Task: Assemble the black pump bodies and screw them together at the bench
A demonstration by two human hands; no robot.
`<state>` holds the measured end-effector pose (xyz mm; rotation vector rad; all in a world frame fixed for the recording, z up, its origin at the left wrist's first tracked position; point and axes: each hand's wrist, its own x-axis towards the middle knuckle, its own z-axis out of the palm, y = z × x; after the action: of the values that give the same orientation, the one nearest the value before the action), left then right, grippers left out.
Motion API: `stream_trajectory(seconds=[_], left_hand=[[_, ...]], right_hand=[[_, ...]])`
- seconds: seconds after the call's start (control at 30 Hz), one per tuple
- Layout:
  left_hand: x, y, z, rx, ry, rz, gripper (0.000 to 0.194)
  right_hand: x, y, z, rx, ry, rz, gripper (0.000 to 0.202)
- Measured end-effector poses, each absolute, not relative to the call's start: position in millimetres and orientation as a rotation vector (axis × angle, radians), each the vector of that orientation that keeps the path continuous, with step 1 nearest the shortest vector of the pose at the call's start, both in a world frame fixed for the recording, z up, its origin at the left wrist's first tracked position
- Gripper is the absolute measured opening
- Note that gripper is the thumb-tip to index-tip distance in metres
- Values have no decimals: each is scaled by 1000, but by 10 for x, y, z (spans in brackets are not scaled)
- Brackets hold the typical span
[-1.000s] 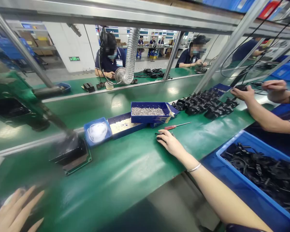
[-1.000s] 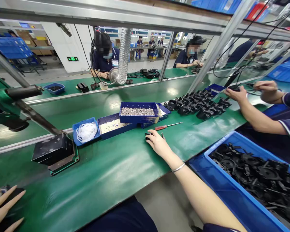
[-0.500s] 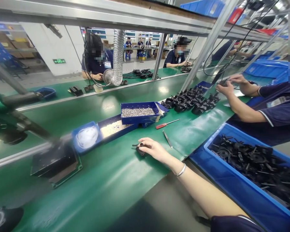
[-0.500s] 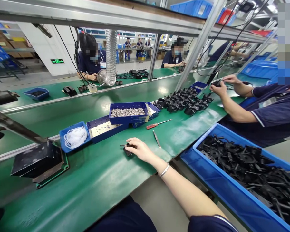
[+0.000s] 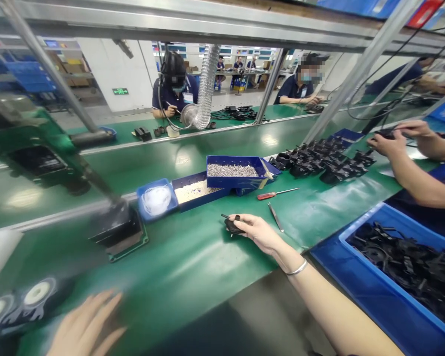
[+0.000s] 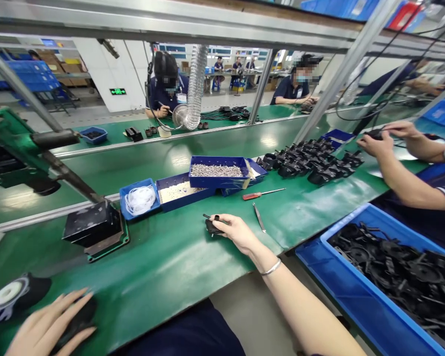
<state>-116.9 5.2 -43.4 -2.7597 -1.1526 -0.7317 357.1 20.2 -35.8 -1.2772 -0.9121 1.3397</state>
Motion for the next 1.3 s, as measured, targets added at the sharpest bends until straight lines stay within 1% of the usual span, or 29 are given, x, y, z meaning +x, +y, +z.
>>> stream_trajectory(seconds=[0.13, 0.2, 0.27, 0.33, 0.43, 0.57, 0.7, 0.8, 1.0, 1.07, 1.13, 1.17, 1.23, 1.3], left_hand=[[-492, 355, -361, -2981, -1000, -641, 39], [-160, 485, -290, -3139, -951, -634, 40], [79, 562, -262, -3305, -870, -682, 49], [214, 593, -299, -3415, -879, -804, 61], [277, 599, -440, -3510, -1044, -1071, 77], [282, 602, -604, -3558, -1331, -1370, 93], [287, 601, -650, -3526, -1472, -1405, 103], [288, 598, -658, -3491, -1537, -1408, 108], [287, 600, -665, -3514, -1580, -1435, 110], [289, 601, -658, -3520, -1591, -1401, 110], [290, 600, -654, -3526, -1571, -1397, 108], [291, 600, -654, -3529, -1554, -1405, 108], [291, 601, -661, -3520, -1521, -1431, 108], [292, 605, -675, -3508, -1429, -1452, 100]], right_hand=[[3429, 219, -362, -1193, -783, 1460, 34], [3345, 241, -371, -1165, -734, 1505, 31], [3263, 275, -377, -1144, -696, 1526, 29], [3182, 325, -373, -1134, -677, 1536, 28], [3049, 429, -334, -1131, -680, 1566, 28], [2800, 591, -210, -1127, -703, 1625, 24], [2491, 688, -40, -1136, -749, 1653, 21], [2318, 702, 22, -1189, -881, 1592, 22], [2260, 651, -59, -1298, -1125, 1482, 26], [2277, 604, -63, -1306, -1309, 1332, 21], [2284, 544, -56, -1312, -1568, 1107, 14], [2281, 513, -58, -1323, -1685, 997, 14], [2266, 459, -88, -1365, -1824, 843, 19], [2249, 424, -151, -1399, -1844, 792, 18]])
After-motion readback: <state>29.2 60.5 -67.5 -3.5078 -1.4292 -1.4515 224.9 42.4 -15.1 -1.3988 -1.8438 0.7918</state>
